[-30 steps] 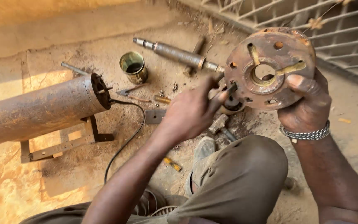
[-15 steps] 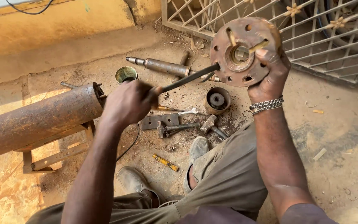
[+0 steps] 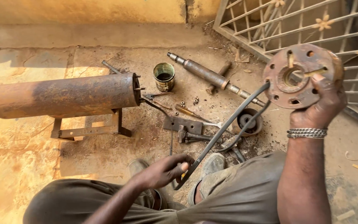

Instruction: The person sits on the ground and uses a hammer and chisel to remove a flange from a large rusty metal cylinder. They then use a welding torch to heat the flange and continue chiseling to detach it. Finally, they reattach the flange to the cylinder.

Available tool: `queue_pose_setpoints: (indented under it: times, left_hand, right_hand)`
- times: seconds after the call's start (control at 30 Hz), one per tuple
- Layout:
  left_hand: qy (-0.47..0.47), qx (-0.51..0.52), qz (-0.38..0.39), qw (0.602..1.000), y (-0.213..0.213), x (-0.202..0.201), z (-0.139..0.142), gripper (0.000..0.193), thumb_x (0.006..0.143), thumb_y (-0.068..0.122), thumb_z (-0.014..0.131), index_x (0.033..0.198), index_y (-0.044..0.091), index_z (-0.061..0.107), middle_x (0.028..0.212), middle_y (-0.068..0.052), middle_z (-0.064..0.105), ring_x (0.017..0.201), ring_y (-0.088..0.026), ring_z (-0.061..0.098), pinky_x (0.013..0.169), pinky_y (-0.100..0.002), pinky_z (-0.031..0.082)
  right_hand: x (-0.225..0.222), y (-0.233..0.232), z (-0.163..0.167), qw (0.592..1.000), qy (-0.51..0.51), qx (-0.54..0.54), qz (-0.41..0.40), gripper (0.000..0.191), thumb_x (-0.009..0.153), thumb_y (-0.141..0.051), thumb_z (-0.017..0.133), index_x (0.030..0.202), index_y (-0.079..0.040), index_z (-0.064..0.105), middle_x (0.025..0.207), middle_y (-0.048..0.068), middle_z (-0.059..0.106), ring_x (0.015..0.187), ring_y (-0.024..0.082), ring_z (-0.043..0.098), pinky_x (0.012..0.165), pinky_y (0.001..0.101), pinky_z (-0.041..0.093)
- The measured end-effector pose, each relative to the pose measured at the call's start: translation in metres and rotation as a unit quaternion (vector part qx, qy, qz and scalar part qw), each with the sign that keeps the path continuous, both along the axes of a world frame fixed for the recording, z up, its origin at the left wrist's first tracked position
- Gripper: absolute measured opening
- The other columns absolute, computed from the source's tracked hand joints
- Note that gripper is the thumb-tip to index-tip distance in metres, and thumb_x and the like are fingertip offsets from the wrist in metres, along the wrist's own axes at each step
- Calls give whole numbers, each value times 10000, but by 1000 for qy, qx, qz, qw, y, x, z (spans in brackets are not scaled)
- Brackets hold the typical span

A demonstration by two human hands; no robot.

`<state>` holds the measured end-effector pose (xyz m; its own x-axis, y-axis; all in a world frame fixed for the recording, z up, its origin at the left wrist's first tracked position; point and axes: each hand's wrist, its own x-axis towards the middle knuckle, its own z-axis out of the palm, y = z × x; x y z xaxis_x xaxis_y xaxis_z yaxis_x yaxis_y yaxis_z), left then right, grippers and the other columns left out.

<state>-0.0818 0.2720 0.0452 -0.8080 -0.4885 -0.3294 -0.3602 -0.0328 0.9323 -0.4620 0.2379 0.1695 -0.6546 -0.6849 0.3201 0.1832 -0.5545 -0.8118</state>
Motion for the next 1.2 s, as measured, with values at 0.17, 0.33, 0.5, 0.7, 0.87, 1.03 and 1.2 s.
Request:
queue_pose_setpoints:
  times: [0.17,0.33,0.5,0.7,0.87,1.03,1.2]
  left_hand:
    - [51,120,74,989,27,0,1,278,1067,320,558,1077,46,604,879,-69,674,800,-142,685,717,-391,601]
    - [-184,-116,253,943,-50,23,55,232,951,197,625,1138,177,761,896,-8,745,595,-87,590,541,-293,543]
    - [-255,-414,165,858,-120,-1,100,189,959,361,663,1037,275,812,822,14,768,635,-122,564,578,-286,425]
    - [-131,-454,131,871,-150,-138,75,456,1013,175,511,1442,25,472,882,-111,676,748,-197,655,576,-348,550]
    - [16,-1,113,993,-110,-56,-14,454,1071,441,421,1385,115,448,944,-94,715,845,-201,719,849,-412,591]
    - [140,34,231,962,-28,-16,-84,380,1132,354,445,1185,60,679,829,-54,625,722,-141,591,676,-343,558]
    - [45,-265,313,911,-101,7,-33,301,1050,329,538,1124,156,773,704,40,699,455,-7,510,375,-231,431]
  right_hand:
    - [-1,-11,-15,995,-93,-1,37,464,841,-5,685,1301,37,637,1269,138,664,1255,285,689,1167,398,607]
    - [3,-19,-21,999,-37,26,-11,496,781,-14,706,1274,21,658,1234,121,685,1212,274,707,1164,429,638]
    - [26,-21,-24,996,-53,64,14,544,794,-38,771,1314,61,641,1253,149,664,1249,303,698,1184,445,607]
    - [67,-34,-43,978,-128,129,101,627,701,-98,791,1290,31,619,1186,135,660,1142,286,684,1044,409,617]
    - [70,-48,-52,973,-168,133,87,566,761,-83,800,1279,72,633,1191,162,668,1142,314,675,1043,435,610]
    - [51,-63,-68,980,-154,113,60,554,726,-64,806,1248,41,652,1202,148,677,1166,291,703,1075,426,619]
    - [15,-65,-65,994,-49,90,-30,523,767,-65,850,1242,66,677,1226,165,676,1262,338,693,1172,482,623]
